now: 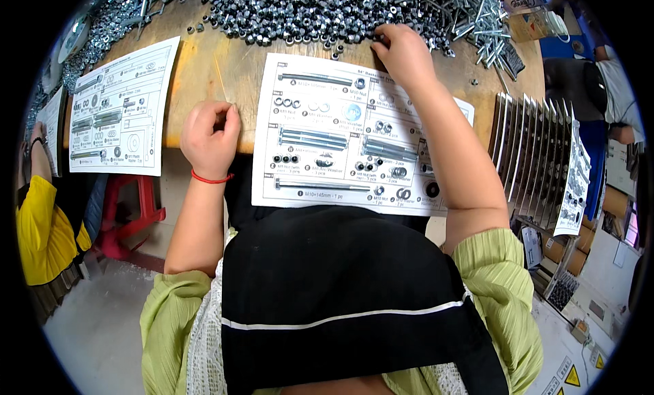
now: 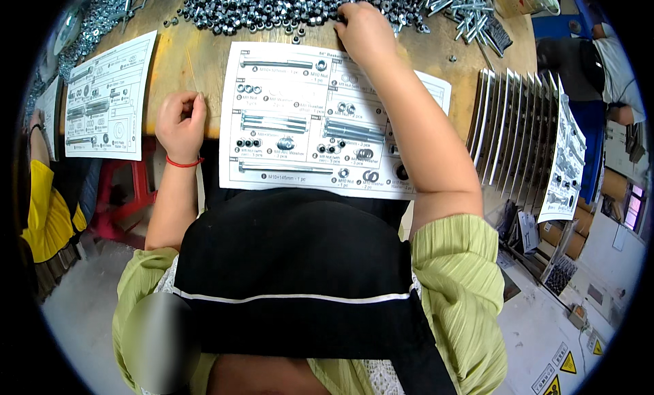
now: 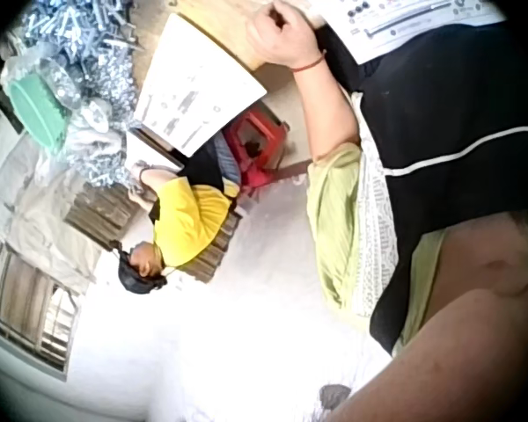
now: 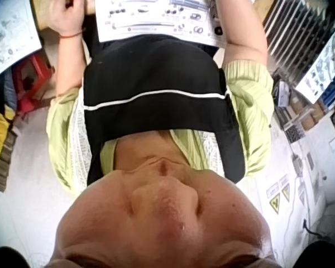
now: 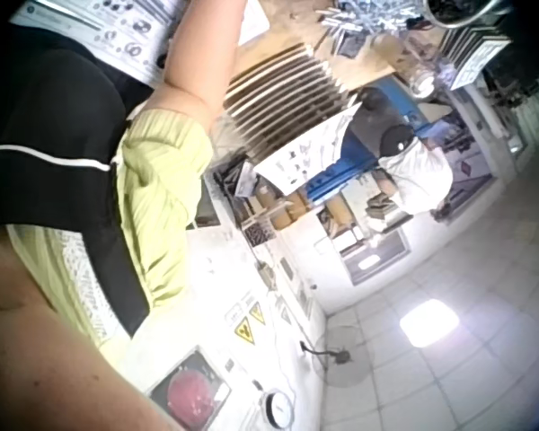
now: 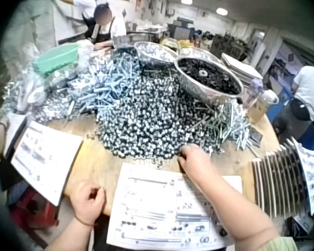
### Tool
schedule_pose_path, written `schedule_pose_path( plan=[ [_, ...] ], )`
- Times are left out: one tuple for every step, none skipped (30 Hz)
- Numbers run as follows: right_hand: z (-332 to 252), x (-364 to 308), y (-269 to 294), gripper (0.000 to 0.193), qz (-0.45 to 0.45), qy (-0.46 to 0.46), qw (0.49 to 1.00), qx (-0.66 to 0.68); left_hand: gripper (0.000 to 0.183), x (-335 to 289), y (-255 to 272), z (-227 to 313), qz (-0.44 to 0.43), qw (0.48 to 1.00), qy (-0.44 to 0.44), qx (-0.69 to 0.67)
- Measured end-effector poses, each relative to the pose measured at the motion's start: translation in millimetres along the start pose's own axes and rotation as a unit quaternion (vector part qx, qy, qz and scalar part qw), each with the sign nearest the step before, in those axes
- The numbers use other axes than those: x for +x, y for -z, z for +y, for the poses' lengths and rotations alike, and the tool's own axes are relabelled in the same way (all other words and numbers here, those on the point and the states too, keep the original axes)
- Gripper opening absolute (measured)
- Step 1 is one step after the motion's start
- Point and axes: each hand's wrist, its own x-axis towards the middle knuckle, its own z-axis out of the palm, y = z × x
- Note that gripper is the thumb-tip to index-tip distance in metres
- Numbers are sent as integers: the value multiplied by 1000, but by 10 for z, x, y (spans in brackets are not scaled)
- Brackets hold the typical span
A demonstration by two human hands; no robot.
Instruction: The person picks bolts, nuts, and washers from piles on the table and places them into designated slots on a printed hardware kit sheet. They repeatedly lift the sheet to check alignment and continue filling the slots with the correct fasteners.
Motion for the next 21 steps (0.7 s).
schedule_pose_path(
  plan=[
    [13, 3, -19, 22, -1, 21, 1000, -11, 9, 6, 0, -4, 0, 1000, -2, -1],
    [24, 15, -36, 22, 8, 40, 999, -14, 9, 15, -13, -7, 3, 1000, -5, -2],
    [38, -4, -34, 22, -5, 34, 999, -11, 9, 10, -25, -16, 3, 1000, -4, -7],
    [51, -16, -22, 22, -18, 29, 999, -8, 9, 2, -32, -30, 3, 1000, -3, -12],
    [44, -26, -7, 21, -30, 24, 999, -4, 9, -6, -29, -40, 5, 1000, -2, -16],
    [48, -61, 19, 20, -31, 25, 999, 25, 9, -14, -25, -43, 4, 1000, -4, -14],
    [49, -134, 72, 20, -56, 10, 997, 49, 9, -21, -19, -43, 3, 1000, -5, -12],
    [2, -216, 180, 21, -81, 0, 994, 72, 9, -15, -17, -47, 5, 1000, -7, -9],
    [-41, -305, 279, 21, -106, -9, 990, 94, 9, -13, -19, -53, 6, 1000, -8, -7],
    [-70, -428, 355, 20, -131, -16, 986, 103, 9, -15, -19, -55, 6, 1000, -9, -5],
    [-60, -535, 408, 19, -143, 3, 984, 110, 9, -12, -25, -45, 4, 1000, -12, -5],
    [-44, -641, 431, 18, -157, 20, 980, 119, 9, -10, -22, -35, 3, 1000, -7, -8],
    [-27, -710, 438, 17, -170, 36, 977, 128, 9, -4, -20, -21, 1, 1000, -2, -11],
    [-35, -770, 424, 16, -174, 22, 974, 141, 9, -1, -21, -7, -4, 1000, 0, -16],
    [-36, -795, 416, 16, -170, 19, 975, 143, 9, 0, -26, -5, -6, 1000, -1, -22],
    [-27, -804, 407, 16, -166, 15, 976, 144, 9, 4, -29, -13, -8, 1000, -3, -28],
    [-27, -809, 389, 16, -161, 13, 976, 148, 9, 11, -10, -28, -9, 999, -5, -31],
    [-28, -830, 386, 15, -147, 21, 977, 150, 8, 23, -1, -30, -19, 999, -5, -45],
    [-31, -870, 422, 15, -131, 20, 982, 137, 8, 22, 1, 0, -25, 997, 25, -67],
    [-59, -905, 459, 15, -117, 20, 985, 124, 8, 38, 16, 88, -31, 994, 57, -88],
    [-91, -947, 501, 15, -105, 20, 988, 110, 9, 52, 29, 213, -36, 989, 92, -109]
  ],
)
